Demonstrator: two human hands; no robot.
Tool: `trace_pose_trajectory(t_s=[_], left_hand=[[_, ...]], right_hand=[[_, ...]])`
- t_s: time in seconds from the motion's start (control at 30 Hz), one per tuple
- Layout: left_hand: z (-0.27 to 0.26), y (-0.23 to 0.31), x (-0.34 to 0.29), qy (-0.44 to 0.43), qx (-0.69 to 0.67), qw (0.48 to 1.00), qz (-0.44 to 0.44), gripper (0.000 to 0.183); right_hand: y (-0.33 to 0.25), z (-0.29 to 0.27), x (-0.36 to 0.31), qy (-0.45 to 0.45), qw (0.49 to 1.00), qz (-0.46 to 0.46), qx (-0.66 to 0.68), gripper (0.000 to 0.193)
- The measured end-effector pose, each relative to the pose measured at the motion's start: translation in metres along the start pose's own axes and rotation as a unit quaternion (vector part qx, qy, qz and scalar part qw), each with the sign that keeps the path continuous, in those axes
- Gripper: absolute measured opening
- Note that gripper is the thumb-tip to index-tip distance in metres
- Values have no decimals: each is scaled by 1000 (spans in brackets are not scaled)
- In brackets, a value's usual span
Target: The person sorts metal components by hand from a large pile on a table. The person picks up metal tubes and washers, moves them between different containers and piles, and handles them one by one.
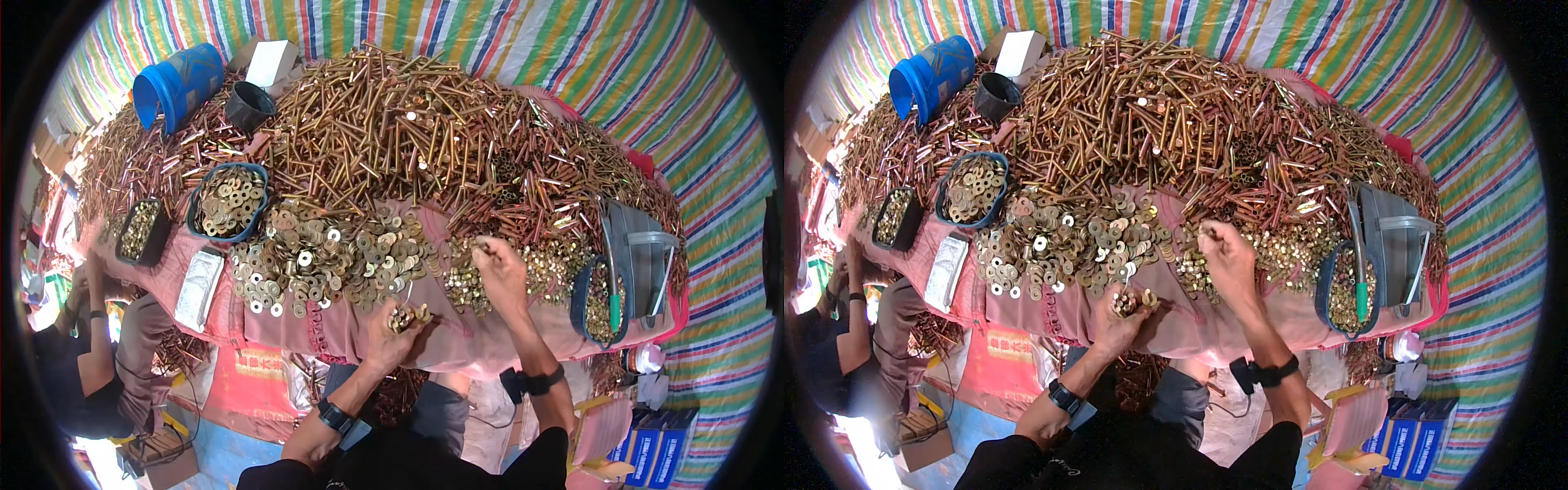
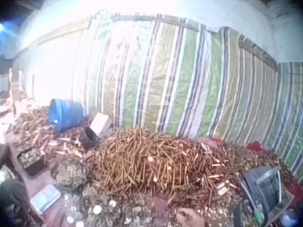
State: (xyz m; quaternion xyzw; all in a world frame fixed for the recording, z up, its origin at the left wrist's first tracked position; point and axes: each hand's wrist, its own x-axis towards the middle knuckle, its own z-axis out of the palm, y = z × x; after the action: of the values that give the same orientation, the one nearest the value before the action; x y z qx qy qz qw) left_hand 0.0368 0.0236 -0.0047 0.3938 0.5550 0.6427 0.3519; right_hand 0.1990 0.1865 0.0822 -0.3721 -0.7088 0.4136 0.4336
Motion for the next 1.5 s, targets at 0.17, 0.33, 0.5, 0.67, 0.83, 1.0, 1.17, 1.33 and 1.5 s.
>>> trace_pose_trajectory(t_s=[0.17, 0.33, 0.5, 0.67, 0.83, 1.0, 1.17, 1.33, 1.5], left_hand=[[1, 0, -1, -3, -45, 999, -15, 20], [0, -1, -1, -16, -39, 999, -6, 22], [1, 1, 0, -28, -38, 999, -21, 23], [-2, 10, 0, -39, -11, 999, 0, 25], [1, 9, -4, -13, 13, 999, 38, 27], [0, -2, -8, -8, -77, 997, 8, 24], [-1, -2, -8, -11, -68, 997, 17, 23], [0, 5, -7, -22, -43, 998, 51, 21], [0, 9, -9, -21, -2, 999, 48, 30]], right_hand=[[-45, 4, -37, -56, 994, 68, 60, 31], [-54, 18, -43, -80, 992, 56, 86, 34], [-56, 19, -43, -78, 995, 30, 61, 36], [-67, 22, -39, -87, 960, -194, -182, 37], [-59, 27, -42, -170, 928, -250, -218, 29], [-35, 33, -45, -227, 949, -152, -154, 23], [-29, 28, -40, -246, 956, -98, -128, 19], [-11, 27, -7, -97, 964, -89, -232, 22], [21, 33, 25, -123, 898, -58, -418, 19]])
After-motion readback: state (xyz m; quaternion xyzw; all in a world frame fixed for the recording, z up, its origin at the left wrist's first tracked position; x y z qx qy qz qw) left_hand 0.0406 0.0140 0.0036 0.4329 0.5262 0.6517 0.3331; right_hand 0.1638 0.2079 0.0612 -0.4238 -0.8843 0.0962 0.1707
